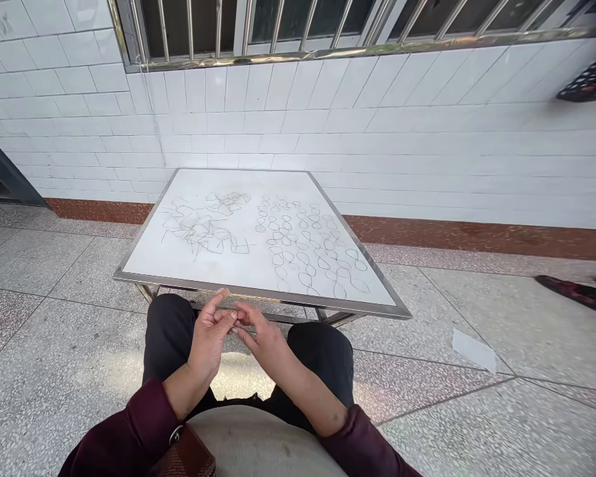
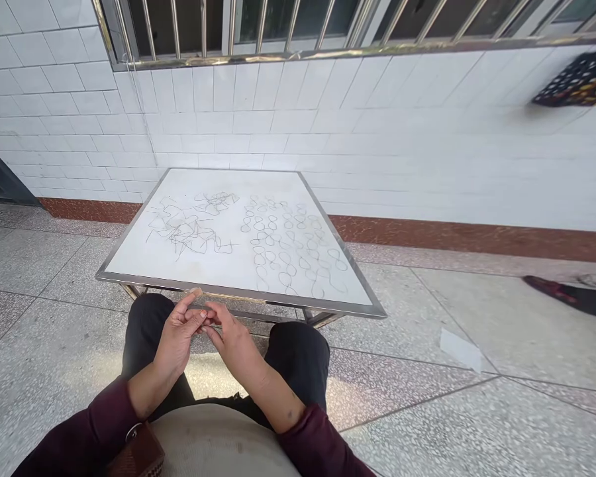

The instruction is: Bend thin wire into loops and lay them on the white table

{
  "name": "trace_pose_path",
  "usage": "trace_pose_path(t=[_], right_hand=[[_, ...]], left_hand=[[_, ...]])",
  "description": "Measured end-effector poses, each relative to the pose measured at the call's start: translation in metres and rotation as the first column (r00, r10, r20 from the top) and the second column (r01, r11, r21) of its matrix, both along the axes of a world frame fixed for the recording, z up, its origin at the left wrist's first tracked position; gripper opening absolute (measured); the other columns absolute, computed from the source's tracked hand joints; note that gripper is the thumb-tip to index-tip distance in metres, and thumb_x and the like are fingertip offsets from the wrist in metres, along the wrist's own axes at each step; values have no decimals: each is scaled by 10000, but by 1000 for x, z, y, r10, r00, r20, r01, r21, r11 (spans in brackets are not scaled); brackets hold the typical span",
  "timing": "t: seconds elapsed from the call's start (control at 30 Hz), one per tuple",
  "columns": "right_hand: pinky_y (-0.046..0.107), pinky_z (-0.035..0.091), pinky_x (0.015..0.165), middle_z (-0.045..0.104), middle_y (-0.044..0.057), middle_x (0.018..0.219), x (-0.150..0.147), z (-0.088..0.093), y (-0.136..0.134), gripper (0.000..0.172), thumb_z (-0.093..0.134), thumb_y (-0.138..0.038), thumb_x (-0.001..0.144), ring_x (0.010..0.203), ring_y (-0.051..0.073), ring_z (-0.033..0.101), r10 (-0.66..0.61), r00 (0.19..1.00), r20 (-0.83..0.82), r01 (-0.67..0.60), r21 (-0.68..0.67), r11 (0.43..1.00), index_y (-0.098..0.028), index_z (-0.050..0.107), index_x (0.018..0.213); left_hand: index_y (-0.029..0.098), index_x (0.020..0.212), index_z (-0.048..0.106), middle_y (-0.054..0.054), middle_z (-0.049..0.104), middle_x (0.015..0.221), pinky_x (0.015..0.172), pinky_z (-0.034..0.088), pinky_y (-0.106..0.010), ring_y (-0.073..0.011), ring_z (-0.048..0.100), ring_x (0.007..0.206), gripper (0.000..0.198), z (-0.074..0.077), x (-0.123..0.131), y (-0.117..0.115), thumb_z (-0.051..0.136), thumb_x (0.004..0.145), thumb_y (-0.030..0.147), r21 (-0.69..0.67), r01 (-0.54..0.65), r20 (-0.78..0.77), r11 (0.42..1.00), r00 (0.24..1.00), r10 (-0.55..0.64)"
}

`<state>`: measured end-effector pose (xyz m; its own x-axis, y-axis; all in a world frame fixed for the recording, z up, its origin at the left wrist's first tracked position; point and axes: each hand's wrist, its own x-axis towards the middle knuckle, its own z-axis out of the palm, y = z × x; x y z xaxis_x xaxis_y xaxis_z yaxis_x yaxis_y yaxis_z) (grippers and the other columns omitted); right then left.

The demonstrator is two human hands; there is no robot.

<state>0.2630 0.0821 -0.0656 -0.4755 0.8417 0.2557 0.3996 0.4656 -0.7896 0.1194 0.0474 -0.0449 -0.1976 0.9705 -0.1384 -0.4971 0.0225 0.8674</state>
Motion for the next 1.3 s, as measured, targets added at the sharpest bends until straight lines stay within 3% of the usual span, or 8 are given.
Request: trace_pose_path(t=[0.17,0.33,0.43,0.53,0.63,0.77,1.1,1.3], right_hand=[[356,578,757,684,79,1052,-3,-5,-4,305,511,-276,947,777,183,670,-56,987,-152,55,-8,998,-251,576,1244],[328,545,666,647,37,822,2,-1,-1,304,440,-360,990,612,152,584,-115,941,-318,66,-160,985,-240,599,1219],[315,529,656,613,19,779,7,4,2,333,439,-423,989,626,148,582,-124,902,-414,12,-264,965,-224,596,1206],[308,521,675,617,14,780,10,7,2,360,444,-469,983,656,144,588,-53,887,-460,-128,-354,926,-215,594,1190],[303,512,694,622,11,776,11,8,1,378,448,-496,978,665,136,589,31,892,-452,-229,-391,892,-202,610,1153],[288,494,677,612,2,758,10,11,0,367,433,-496,982,643,126,584,86,925,-371,-225,-349,910,-198,629,1070],[254,452,593,567,-32,696,15,19,-3,228,415,-372,987,557,111,515,42,970,-239,-117,-309,944,-224,583,1027],[265,452,640,575,-15,721,19,15,-4,247,431,-371,979,615,122,528,48,963,-266,-141,-342,929,-213,611,914]], left_hand=[[178,1345,539,-14,724,740,674,462,-270,-165,653,733,691,3,3,-1,799,731,358,-18,14,-34,1000,999,-15],[190,1398,475,-62,734,901,616,451,-240,-165,665,780,709,2,-11,-1,753,778,391,-56,77,-126,995,989,-83],[197,1321,540,-33,698,879,635,465,-233,-145,638,787,595,-2,-26,3,726,796,406,-2,-76,-237,997,969,73],[231,1279,583,-60,680,1099,847,496,-289,-182,621,1035,487,0,-40,6,691,834,395,126,-144,-400,981,898,183],[235,1241,632,-78,685,1172,966,473,-365,-225,612,1124,392,9,-47,4,599,902,428,125,27,-555,992,830,47],[188,1179,676,-81,733,972,824,533,-355,-210,681,863,407,17,-42,1,582,900,469,-3,238,-570,971,798,-197],[178,1340,553,10,609,704,567,396,-230,-92,496,575,530,16,-34,0,647,868,400,-108,481,-341,870,804,-487],[238,1384,532,45,495,671,533,290,-225,-90,447,587,544,18,-34,-3,643,858,325,-126,518,-366,846,769,-525]])
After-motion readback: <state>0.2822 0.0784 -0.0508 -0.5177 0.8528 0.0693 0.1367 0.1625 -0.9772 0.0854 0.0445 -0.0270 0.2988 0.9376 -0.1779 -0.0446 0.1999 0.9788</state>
